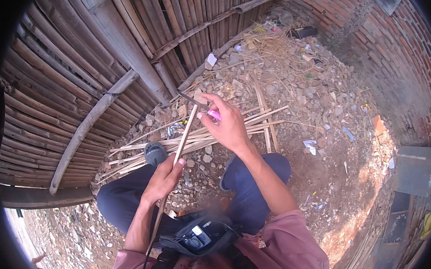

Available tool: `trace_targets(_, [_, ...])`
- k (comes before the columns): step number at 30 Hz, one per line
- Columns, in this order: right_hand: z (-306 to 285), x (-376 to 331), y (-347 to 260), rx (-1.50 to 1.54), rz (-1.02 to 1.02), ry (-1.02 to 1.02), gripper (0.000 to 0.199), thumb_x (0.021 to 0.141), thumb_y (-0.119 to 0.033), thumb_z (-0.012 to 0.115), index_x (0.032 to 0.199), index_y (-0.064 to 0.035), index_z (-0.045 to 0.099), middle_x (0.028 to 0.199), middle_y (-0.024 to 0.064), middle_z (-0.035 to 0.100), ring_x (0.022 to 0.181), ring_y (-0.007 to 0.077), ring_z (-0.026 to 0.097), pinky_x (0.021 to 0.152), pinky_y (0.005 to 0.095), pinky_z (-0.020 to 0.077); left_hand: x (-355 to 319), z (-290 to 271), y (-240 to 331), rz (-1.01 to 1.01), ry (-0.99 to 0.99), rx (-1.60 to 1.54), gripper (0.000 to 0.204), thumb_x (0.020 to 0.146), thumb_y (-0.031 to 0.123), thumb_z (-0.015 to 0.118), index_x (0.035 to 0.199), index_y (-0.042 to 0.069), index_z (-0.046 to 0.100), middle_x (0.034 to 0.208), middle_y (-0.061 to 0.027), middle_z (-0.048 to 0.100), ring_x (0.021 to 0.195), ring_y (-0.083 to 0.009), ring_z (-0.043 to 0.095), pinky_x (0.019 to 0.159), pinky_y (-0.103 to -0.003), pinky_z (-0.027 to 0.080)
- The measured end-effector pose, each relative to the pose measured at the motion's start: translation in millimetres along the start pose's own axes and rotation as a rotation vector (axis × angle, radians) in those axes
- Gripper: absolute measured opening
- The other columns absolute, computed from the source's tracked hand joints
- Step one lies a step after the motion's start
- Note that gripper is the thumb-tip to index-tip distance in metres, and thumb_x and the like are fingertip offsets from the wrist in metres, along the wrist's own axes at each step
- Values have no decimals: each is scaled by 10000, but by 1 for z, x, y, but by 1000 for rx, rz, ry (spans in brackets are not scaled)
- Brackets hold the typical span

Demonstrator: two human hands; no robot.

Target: The person shaves bamboo sticks using a small knife, holding the sticks by hand while sitting outdoors near a bamboo structure.

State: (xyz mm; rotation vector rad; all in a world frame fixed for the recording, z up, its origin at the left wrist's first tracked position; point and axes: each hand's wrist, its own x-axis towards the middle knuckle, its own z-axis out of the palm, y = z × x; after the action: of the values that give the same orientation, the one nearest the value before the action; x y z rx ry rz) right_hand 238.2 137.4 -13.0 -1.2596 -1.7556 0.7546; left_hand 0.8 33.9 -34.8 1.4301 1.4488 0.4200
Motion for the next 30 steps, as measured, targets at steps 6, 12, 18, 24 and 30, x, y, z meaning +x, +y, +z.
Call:
trace_targets(6, [30,-15,-11,43,-89,-160,325,1011,-220,697,1266,-68,566,910,129,700,826,312,726,725,426,556,1,-8,7,-21,131,-107,386,1107,354,545,1150,-24,610,809,-172,661,742,-258,625,708,-429,490])
trace_targets(12, [41,-21,-11,28,-222,-190,177,1006,-193,697,1095,-54,635,1003,121,742,897,316,748,759,416,573,5,-5,-7,-4,218,-254,447,1136,412,468,1064,-6,607,760,-73,573,707,-177,522,663,-379,448])
trace_targets(18, [48,-27,-10,-3,-292,-163,169,988,-196,722,1046,-56,648,954,97,727,808,297,737,667,405,559,4,-3,-4,2,228,-311,503,1158,435,391,983,6,586,749,-47,534,696,-151,478,641,-346,412])
trace_targets(24, [49,-27,-14,-78,-322,-151,144,978,-197,732,974,-66,673,905,62,707,741,271,715,622,398,541,7,0,-6,24,293,-204,510,1163,412,376,954,-4,585,713,-76,536,661,-184,501,628,-387,429])
trace_targets(30, [44,-19,-12,-143,-307,-25,144,979,-199,737,939,-71,685,873,62,707,689,275,709,579,398,526,1,3,4,40,338,-142,500,1163,395,378,978,-17,593,691,-97,544,634,-224,508,624,-417,439])
